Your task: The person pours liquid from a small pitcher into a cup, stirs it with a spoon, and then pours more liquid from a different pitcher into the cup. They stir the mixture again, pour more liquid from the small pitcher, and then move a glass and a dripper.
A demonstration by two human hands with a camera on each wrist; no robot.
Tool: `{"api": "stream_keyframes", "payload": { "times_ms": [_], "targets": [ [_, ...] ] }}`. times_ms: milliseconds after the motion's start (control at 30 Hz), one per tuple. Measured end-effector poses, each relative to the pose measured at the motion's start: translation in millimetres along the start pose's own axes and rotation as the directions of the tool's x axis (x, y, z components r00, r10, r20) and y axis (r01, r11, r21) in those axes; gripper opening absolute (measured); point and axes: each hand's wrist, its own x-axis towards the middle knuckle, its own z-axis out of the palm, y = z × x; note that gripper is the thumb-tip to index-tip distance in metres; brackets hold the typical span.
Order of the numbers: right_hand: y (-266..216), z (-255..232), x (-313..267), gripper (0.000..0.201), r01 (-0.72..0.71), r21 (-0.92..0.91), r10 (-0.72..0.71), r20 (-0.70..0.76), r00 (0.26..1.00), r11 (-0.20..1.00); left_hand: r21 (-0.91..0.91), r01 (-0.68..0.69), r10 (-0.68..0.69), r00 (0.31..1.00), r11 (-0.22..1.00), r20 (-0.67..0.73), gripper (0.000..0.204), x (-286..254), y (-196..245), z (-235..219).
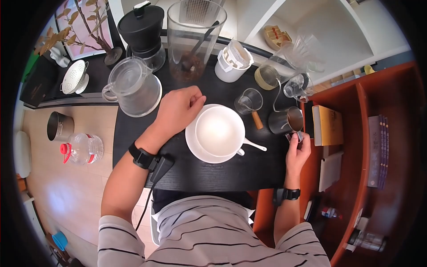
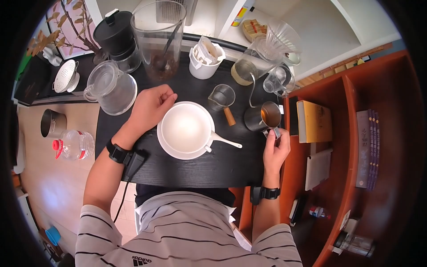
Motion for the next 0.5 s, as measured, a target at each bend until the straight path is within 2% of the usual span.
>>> {"api": "stream_keyframes", "payload": {
  "times_ms": [100,233,300,500],
  "targets": [
    [-2.8,0.0,-0.4,0.016,-0.048,0.045,0.048,0.006,0.999,0.998,-0.007,0.020,-0.020,1.000,1.000,0.012,0.022,-0.3,3.2,-1.4],
    [0.3,1.0,0.5,0.015,-0.006,0.068,0.007,-0.015,1.000,0.998,-0.006,0.013,-0.013,1.000,1.000,0.006,0.023,1.3,3.3,-1.1],
    [-2.7,-0.8,-0.4,0.015,-0.025,0.077,0.026,-0.015,1.000,0.997,-0.016,0.078,-0.078,0.997,0.997,0.027,0.022,0.4,5.7,-1.8],
    [3.4,-2.6,-0.1,0.014,-0.094,0.167,0.099,-0.021,0.995,0.981,0.012,0.049,-0.050,0.999,0.999,0.016,0.024,0.8,-0.3,0.9]
  ]
}}
